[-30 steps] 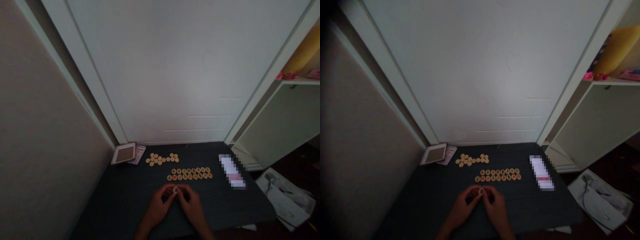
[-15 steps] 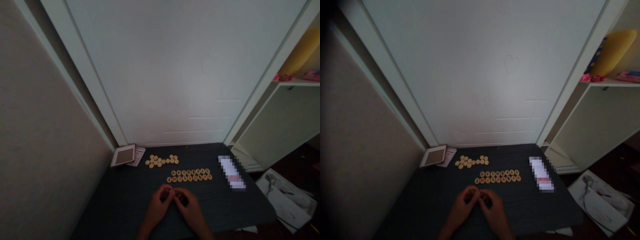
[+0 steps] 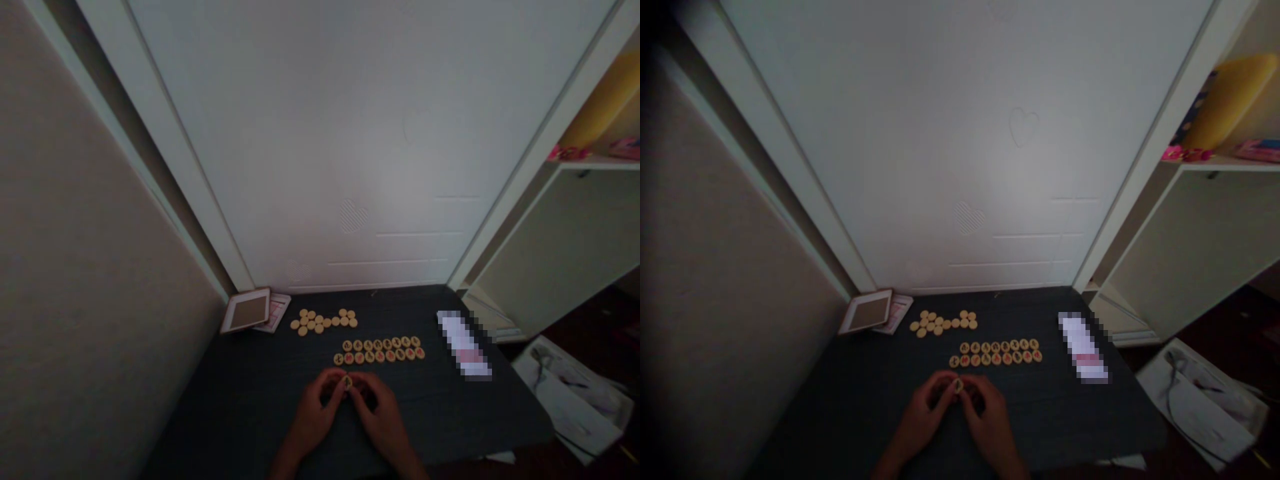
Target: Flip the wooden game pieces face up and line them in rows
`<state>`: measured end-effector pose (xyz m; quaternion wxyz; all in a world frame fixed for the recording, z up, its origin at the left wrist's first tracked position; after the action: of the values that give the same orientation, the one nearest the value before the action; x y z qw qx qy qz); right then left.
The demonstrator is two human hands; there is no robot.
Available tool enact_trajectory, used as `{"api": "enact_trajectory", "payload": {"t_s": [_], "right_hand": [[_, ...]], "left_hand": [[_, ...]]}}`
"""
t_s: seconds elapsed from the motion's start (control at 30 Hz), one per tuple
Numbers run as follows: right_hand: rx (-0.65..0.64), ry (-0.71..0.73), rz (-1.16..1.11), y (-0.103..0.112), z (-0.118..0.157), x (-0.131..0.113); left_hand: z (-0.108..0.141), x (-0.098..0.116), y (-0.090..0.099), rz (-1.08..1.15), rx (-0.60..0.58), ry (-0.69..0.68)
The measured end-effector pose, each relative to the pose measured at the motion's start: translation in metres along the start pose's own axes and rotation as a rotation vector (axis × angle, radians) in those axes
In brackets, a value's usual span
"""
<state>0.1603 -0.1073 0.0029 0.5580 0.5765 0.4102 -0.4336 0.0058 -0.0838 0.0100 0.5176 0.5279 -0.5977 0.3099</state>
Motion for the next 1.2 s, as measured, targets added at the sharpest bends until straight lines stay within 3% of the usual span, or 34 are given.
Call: {"api": "enact_trajectory", "payload": {"t_s": [0.6, 1.2], "right_hand": [[0.110, -0.084, -0.009, 0.004, -0.003, 0.007], [0.034, 0.006, -0.015, 0.003, -0.002, -0.002]], "left_hand": [[0.000, 0.007, -0.003, -0.104, -0.080, -0.009], [-0.002, 0.002, -0.003, -0.078, -0.003, -0.022]]}}
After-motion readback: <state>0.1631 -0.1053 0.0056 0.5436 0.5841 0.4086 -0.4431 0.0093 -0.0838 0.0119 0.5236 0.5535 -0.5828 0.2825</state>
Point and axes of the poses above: each hand's wrist, its own z-axis away from the middle knuckle, its own y-axis out of the back of the hand, x = y × z, the point moved 4 cm from there along -z, towards the middle knuckle, and after that the axes turned 14 degrees about -y, right-handed, at the moved point
